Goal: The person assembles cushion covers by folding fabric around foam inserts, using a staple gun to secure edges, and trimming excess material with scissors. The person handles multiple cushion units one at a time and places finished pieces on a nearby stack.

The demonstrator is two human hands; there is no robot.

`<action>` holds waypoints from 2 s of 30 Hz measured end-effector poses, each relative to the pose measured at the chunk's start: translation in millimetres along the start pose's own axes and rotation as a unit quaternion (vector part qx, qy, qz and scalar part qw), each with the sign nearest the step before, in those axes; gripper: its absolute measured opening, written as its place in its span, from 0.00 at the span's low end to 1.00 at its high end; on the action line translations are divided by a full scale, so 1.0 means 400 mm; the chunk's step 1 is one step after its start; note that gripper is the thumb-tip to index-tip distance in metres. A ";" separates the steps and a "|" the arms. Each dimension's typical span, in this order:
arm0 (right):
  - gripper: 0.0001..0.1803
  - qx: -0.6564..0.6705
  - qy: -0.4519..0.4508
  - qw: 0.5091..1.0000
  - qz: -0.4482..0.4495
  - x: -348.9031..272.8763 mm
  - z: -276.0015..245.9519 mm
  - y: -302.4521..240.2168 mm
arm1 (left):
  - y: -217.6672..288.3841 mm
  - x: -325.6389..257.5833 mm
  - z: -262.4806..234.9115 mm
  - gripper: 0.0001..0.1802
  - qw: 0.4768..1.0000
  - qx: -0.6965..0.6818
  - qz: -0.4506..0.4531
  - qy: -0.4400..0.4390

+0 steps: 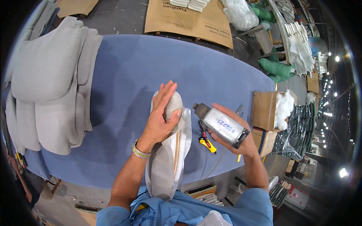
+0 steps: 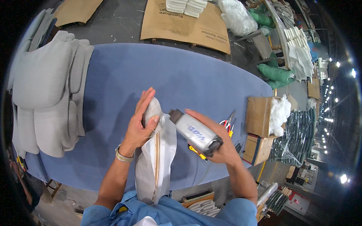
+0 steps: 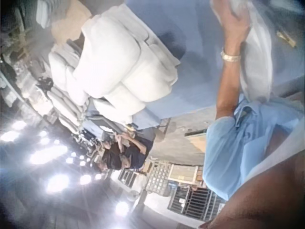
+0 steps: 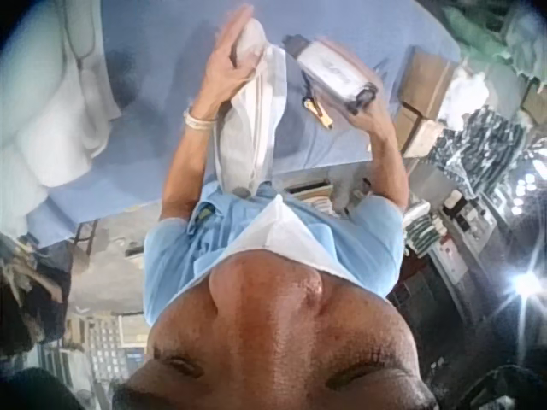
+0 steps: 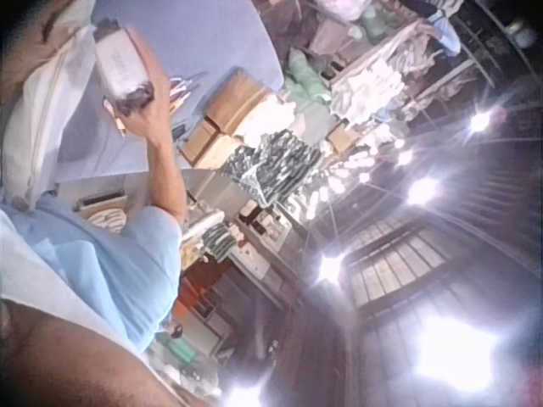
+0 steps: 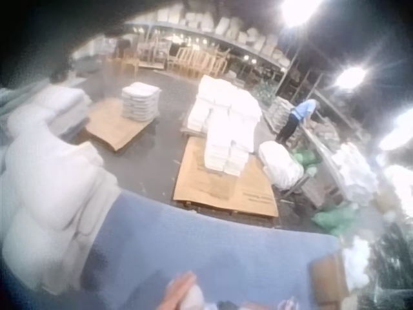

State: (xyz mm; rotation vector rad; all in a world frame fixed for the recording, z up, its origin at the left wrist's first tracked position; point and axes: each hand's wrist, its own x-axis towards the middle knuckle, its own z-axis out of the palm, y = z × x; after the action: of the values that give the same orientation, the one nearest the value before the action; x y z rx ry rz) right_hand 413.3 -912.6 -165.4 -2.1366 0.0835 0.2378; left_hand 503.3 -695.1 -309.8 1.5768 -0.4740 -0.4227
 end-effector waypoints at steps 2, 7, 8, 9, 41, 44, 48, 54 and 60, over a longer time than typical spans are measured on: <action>0.42 -0.071 -0.052 0.993 -0.077 0.058 -0.008 -0.014 | -0.007 0.000 -0.005 0.39 1.000 -0.001 0.006 -0.005; 0.44 -0.099 -0.145 0.983 -0.052 0.119 0.000 -0.042 | -0.020 -0.002 -0.013 0.43 0.999 -0.032 0.015 -0.020; 0.42 -0.108 -0.153 0.982 -0.035 0.130 0.003 -0.061 | -0.022 -0.002 -0.015 0.43 0.999 -0.031 0.015 -0.022; 0.41 -0.117 -0.160 0.980 -0.018 0.140 0.007 -0.073 | -0.024 -0.003 -0.018 0.44 0.999 -0.031 0.015 -0.025; 0.38 -0.173 -0.254 0.944 0.117 0.307 0.058 -0.126 | -0.163 0.211 -0.123 0.24 0.971 -0.155 0.006 -0.182; 0.37 -0.178 -0.274 0.938 0.112 0.348 0.068 -0.140 | -0.190 0.225 -0.107 0.31 0.969 -0.174 -0.006 -0.174; 0.43 -0.182 -0.293 0.927 0.148 0.375 0.093 -0.160 | -0.215 0.217 -0.118 0.32 0.976 -0.169 0.022 -0.137; 0.50 -0.138 -0.246 0.958 0.056 0.343 0.116 -0.161 | -0.211 0.180 -0.110 0.32 0.958 -0.246 -0.071 -0.126; 0.44 -0.281 -0.077 0.956 -0.033 0.142 0.184 -0.231 | -0.251 0.167 -0.086 0.35 0.973 -0.227 -0.051 0.008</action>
State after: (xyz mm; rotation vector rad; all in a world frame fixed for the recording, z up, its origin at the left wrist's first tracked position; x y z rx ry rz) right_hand 472.9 -798.6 -139.8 -2.6696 -0.1670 0.4258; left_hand 582.6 -697.9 -406.9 1.1618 -0.2593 -0.5530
